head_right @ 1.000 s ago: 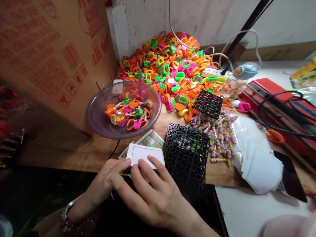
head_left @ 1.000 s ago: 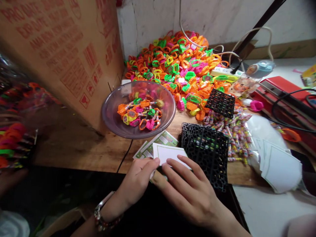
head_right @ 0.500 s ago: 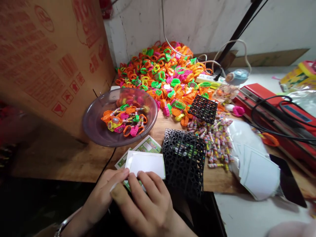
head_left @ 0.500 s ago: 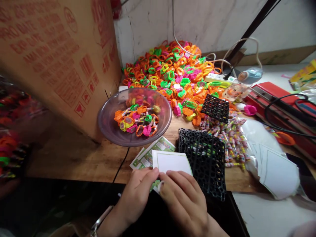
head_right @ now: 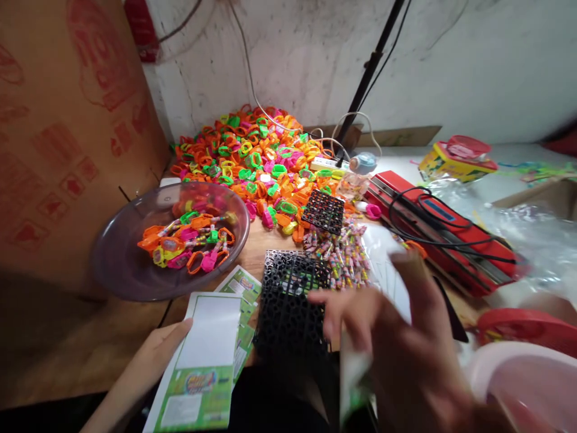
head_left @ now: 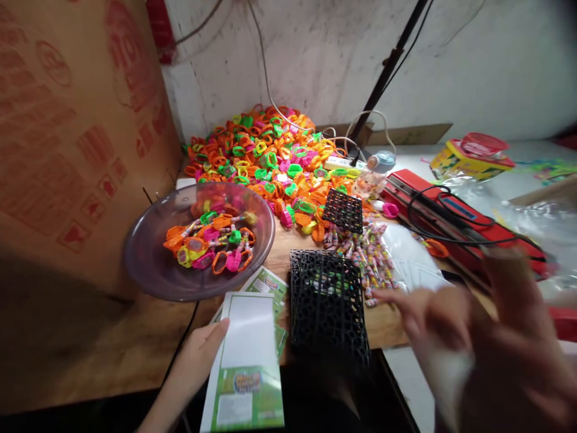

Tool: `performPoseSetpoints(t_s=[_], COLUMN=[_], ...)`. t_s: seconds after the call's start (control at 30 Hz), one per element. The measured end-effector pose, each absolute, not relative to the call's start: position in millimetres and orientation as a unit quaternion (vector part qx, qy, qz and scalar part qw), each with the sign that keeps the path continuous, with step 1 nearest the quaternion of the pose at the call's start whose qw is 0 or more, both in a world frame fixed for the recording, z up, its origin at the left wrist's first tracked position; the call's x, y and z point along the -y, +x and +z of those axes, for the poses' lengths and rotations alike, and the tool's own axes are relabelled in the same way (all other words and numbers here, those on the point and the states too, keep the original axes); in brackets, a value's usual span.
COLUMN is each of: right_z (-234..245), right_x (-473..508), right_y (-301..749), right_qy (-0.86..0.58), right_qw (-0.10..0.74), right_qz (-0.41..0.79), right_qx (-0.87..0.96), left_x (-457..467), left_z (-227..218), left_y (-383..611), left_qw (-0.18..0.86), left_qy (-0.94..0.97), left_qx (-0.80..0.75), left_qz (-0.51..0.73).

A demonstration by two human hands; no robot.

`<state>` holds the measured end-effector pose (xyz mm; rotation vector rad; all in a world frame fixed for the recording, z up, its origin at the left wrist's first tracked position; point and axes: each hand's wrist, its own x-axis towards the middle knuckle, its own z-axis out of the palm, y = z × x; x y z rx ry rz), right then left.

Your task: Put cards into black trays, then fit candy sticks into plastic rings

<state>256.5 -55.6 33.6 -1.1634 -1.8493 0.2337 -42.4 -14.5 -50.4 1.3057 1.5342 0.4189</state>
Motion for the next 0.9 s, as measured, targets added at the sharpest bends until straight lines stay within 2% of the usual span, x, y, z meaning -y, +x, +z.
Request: performPoseSetpoints(t_s=[0.07,0.1,0.2,0.27,0.37,0.5,0.57,0.7,0.9], right_z=[30.0,23.9,-1.3,-15.0,-24.8,-29.1,-31.9,-38.2,-40.9], right_x=[29.0,15.4,-16.1,-26.8,-31.3,-30.1,-29.8,-31.1,-32.9], right_y=[277.4,284.0,289.3,285.2,278.7,276.4,275.8,272.4,262.3], right_qy=[-0.462,-0.466,-0.447,-0.434,-0.458,-0.484,-0.493,-0.5,-0.512], right_qw=[0.515,0.502,0.36,0.311,0.3,0.303,0.31,0.314,0.283], right_qz=[0.202,0.237,0.356,0.37,0.342,0.334,0.324,0.299,0.247], right_qx=[0.693,0.689,0.738,0.761,0.764,0.75,0.746,0.75,0.772], left_x=[4.4,0.5,-3.9,-0.4,13.3,33.6,37.6,32.2,26.7], left_z=[-65.4,-69.8,-71.1,-65.3,-51.9,-34.1,-30.2,-37.8,-63.8], left_y=[-41.8,-39.4,-27.8,-19.3,-3.6,32.0,52.9,82.4,92.8], left_qw=[0.381,0.308,0.153,0.101,0.036,-0.019,-0.027,-0.038,-0.034], left_qy=[0.608,0.627,0.643,0.647,0.701,0.853,0.88,0.903,0.902], left_qx=[-0.69,-0.714,-0.743,-0.745,-0.71,-0.483,-0.39,-0.326,-0.353], left_qz=[0.096,0.04,-0.103,-0.124,-0.052,0.197,0.271,0.277,0.245])
